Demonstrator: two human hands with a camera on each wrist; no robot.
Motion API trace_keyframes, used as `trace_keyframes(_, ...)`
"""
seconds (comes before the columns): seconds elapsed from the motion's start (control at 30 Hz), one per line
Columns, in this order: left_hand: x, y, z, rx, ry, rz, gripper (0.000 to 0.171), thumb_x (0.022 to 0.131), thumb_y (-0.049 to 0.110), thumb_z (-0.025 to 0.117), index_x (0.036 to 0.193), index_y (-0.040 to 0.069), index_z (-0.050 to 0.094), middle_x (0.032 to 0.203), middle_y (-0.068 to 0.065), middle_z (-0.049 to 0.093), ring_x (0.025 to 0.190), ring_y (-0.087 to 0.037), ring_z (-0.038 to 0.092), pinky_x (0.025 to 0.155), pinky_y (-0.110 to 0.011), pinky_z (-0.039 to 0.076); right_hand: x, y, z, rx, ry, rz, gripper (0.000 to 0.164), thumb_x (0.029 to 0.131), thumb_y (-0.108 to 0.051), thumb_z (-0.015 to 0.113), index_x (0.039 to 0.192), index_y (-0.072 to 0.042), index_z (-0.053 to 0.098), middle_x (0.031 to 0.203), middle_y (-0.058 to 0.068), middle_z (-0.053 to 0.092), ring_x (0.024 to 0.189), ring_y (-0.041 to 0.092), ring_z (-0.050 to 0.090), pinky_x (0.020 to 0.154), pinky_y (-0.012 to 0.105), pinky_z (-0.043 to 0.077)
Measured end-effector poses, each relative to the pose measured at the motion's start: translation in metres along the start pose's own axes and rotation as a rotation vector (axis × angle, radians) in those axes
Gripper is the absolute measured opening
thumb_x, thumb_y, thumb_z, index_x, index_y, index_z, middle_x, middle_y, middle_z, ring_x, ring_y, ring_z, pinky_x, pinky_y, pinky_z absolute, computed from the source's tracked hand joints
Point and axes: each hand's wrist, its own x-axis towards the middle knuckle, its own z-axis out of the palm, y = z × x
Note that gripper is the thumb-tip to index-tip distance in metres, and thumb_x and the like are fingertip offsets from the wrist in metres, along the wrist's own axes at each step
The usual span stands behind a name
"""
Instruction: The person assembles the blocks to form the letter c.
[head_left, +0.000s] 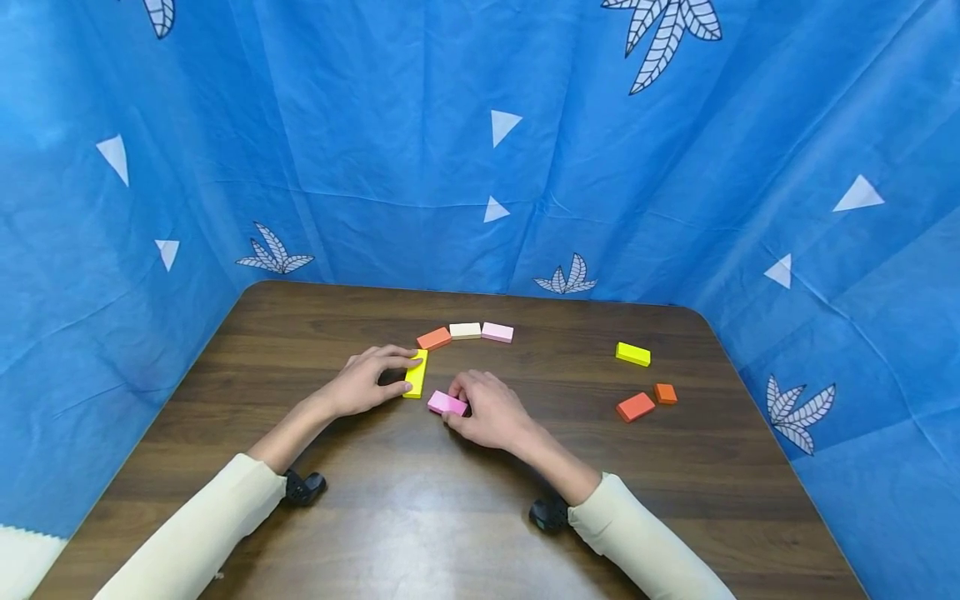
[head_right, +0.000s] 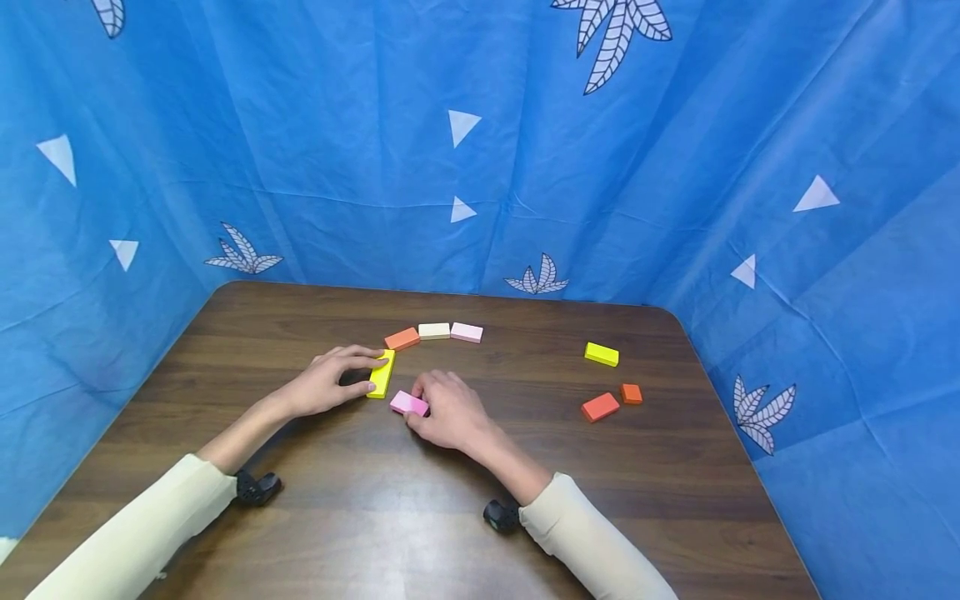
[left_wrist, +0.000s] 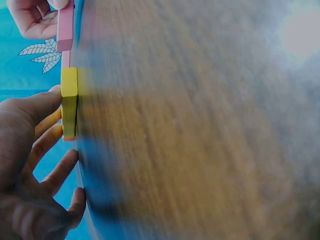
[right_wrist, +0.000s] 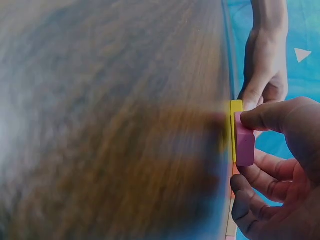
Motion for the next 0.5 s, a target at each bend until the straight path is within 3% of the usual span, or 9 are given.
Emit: trace_keyframes(0.5,0.002,0.000,0.000,0.000,0.001,0.004,0.048,0.102,0.029,0.076,0.148,0.020,0.068,0.159,-0.004,0.060,0.146,-0.039,0.053,0.111,-0.070,0.034,0.005,-0.013,0.009,-0.009,-0.029,-0.015,0.029,0.094,-0.039,0.081,0.111,-0.018,0.070,0.098,-0.007,0.064,0.090,0.011,0.055,0.079,0.027,0.046)
